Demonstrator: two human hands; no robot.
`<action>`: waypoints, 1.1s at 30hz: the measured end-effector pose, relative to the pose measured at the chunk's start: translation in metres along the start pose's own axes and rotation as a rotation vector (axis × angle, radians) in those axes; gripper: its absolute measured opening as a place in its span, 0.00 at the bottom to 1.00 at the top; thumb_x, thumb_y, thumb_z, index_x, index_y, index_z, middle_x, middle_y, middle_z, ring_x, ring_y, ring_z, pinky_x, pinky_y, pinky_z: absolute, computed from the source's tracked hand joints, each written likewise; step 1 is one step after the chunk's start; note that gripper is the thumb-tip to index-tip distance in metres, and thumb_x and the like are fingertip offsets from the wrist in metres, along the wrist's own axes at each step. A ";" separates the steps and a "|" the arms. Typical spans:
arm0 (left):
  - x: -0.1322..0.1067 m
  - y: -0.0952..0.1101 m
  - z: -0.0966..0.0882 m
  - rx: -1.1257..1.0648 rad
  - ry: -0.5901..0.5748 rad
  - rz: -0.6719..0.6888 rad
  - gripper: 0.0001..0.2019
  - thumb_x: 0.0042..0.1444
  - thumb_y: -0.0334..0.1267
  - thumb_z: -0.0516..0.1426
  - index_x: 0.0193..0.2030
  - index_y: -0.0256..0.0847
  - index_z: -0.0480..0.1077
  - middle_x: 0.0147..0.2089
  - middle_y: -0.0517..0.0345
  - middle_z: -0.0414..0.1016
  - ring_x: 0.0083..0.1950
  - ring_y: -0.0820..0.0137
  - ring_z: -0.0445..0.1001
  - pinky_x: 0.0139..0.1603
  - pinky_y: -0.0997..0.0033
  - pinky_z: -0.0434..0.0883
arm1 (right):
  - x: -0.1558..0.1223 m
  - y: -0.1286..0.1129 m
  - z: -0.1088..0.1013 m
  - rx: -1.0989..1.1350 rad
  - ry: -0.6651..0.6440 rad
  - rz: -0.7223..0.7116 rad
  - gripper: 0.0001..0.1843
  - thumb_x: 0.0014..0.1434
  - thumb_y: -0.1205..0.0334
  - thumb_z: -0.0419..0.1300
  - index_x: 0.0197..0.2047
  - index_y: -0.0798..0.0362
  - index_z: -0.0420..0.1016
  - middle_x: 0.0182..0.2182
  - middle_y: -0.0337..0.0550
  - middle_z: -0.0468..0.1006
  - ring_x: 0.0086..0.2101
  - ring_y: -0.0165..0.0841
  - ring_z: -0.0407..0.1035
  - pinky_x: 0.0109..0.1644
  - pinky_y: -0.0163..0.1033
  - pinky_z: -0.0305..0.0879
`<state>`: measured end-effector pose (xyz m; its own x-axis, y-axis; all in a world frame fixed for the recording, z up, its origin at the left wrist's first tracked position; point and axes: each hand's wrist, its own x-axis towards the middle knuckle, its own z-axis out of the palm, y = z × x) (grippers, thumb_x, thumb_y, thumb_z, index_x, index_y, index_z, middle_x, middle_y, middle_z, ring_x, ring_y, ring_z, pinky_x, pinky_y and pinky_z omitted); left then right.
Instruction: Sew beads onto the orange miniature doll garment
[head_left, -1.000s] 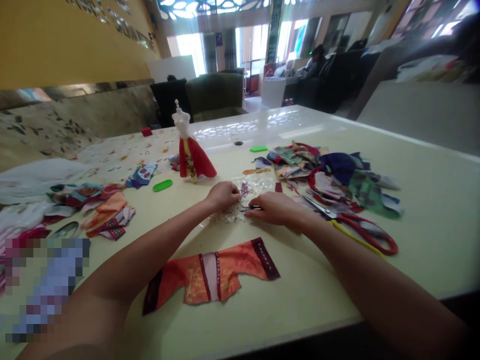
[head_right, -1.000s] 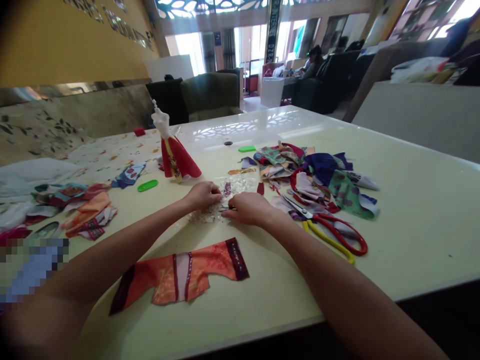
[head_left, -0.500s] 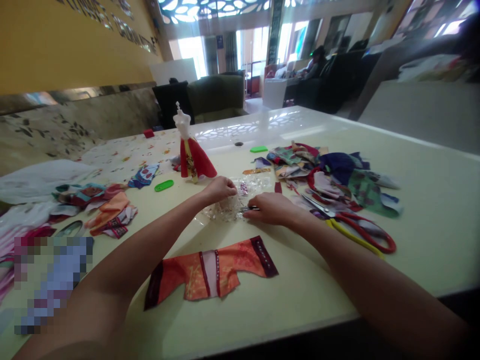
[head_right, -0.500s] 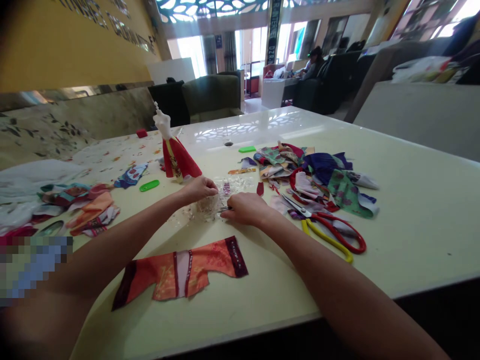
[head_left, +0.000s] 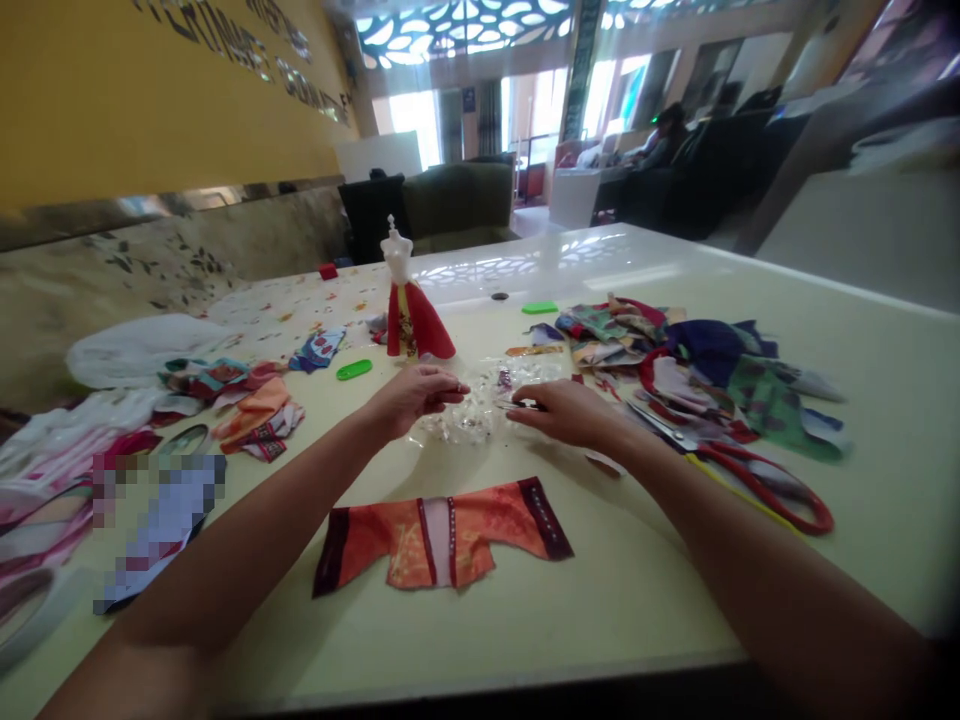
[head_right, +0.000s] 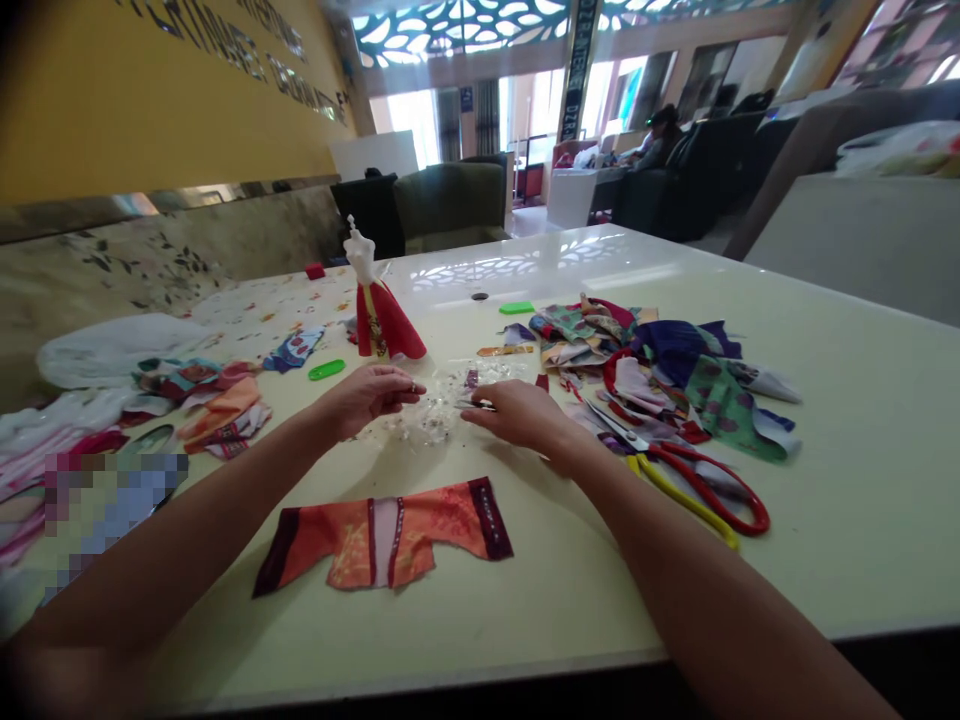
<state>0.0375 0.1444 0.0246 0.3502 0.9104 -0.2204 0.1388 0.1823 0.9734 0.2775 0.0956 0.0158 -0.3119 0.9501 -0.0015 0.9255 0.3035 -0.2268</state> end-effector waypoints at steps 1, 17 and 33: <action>-0.008 -0.002 0.000 -0.046 -0.005 -0.019 0.08 0.48 0.37 0.63 0.32 0.35 0.73 0.41 0.48 0.79 0.36 0.73 0.77 0.32 0.77 0.67 | 0.000 0.001 0.000 0.008 0.017 0.015 0.25 0.62 0.42 0.49 0.53 0.48 0.73 0.46 0.47 0.79 0.45 0.41 0.71 0.39 0.38 0.59; -0.054 -0.027 -0.002 -0.196 -0.056 -0.042 0.06 0.50 0.35 0.61 0.33 0.35 0.71 0.40 0.53 0.79 0.36 0.76 0.75 0.35 0.79 0.69 | 0.007 -0.001 0.021 0.125 0.016 0.086 0.26 0.61 0.42 0.51 0.50 0.55 0.71 0.42 0.55 0.78 0.40 0.43 0.71 0.38 0.39 0.61; -0.023 -0.037 0.009 0.720 -0.058 0.281 0.06 0.48 0.30 0.54 0.31 0.39 0.71 0.42 0.54 0.80 0.42 0.64 0.76 0.41 0.69 0.67 | 0.006 0.021 0.006 0.365 0.177 0.242 0.30 0.63 0.39 0.46 0.40 0.56 0.76 0.27 0.45 0.74 0.23 0.29 0.63 0.28 0.35 0.57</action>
<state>0.0325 0.1135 -0.0066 0.5070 0.8619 0.0065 0.5986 -0.3575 0.7168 0.2942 0.1069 0.0047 -0.0261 0.9977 0.0620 0.8209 0.0568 -0.5682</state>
